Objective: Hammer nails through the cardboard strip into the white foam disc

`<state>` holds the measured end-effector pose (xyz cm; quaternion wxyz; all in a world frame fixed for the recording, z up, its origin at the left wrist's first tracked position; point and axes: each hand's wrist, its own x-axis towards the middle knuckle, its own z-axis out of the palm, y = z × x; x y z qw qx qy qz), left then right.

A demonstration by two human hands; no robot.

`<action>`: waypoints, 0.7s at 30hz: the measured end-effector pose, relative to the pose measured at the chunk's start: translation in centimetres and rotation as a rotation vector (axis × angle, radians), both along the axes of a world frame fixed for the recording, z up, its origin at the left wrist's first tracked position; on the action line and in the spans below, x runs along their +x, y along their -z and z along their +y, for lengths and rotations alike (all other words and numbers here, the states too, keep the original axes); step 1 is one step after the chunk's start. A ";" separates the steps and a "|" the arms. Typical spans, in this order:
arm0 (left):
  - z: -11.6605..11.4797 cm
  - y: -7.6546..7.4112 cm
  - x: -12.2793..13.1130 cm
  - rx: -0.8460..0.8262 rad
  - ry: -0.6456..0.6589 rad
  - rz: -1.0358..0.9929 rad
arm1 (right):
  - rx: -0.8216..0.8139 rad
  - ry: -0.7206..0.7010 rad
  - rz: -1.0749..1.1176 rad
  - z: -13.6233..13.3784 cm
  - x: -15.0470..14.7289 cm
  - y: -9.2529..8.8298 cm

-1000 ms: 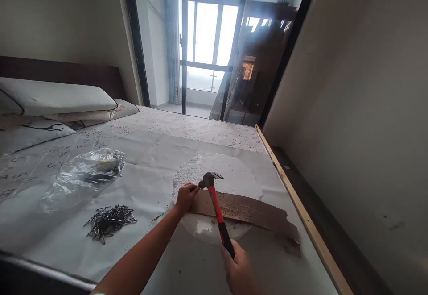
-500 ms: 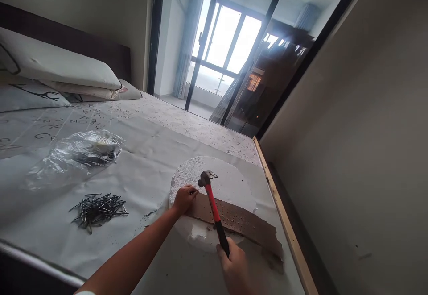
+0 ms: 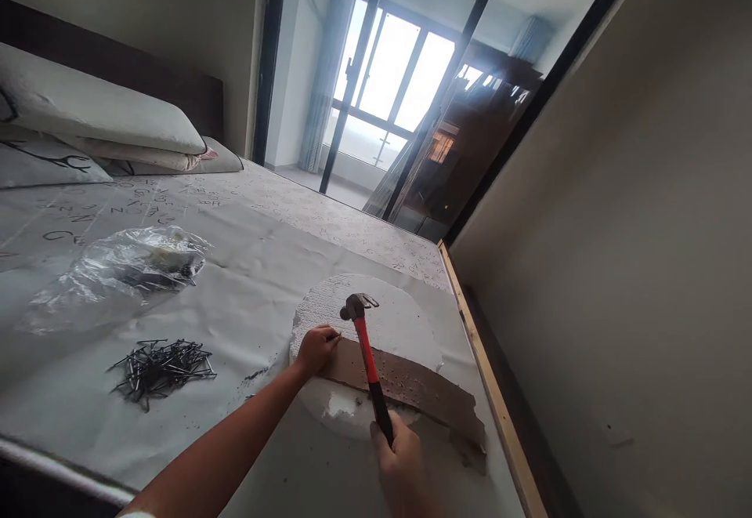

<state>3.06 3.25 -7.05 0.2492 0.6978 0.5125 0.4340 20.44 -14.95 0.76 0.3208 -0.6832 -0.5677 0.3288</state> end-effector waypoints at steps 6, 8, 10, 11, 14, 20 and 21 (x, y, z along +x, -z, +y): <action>0.1 0.2 -0.1 -0.011 -0.008 0.011 | -0.003 -0.042 -0.024 0.3 0.3 1.4; 0.2 0.2 -0.2 -0.007 -0.005 0.031 | 0.004 -0.019 -0.041 0.3 0.6 2.0; 0.2 0.2 -0.1 0.011 0.000 0.041 | 0.022 0.008 -0.062 0.2 0.7 2.2; 0.2 0.2 -0.1 0.012 -0.001 0.044 | 0.028 0.007 -0.066 0.1 0.6 2.2; 0.2 0.2 -0.1 -0.014 -0.015 0.077 | 0.008 -0.030 -0.044 -0.1 0.3 2.2; 0.2 -0.1 -0.1 -0.016 0.025 0.096 | 0.010 0.025 -0.011 -0.9 0.3 1.1; 0.3 -0.3 -0.3 -0.021 0.035 0.062 | 0.016 0.028 -0.010 -0.9 0.3 0.7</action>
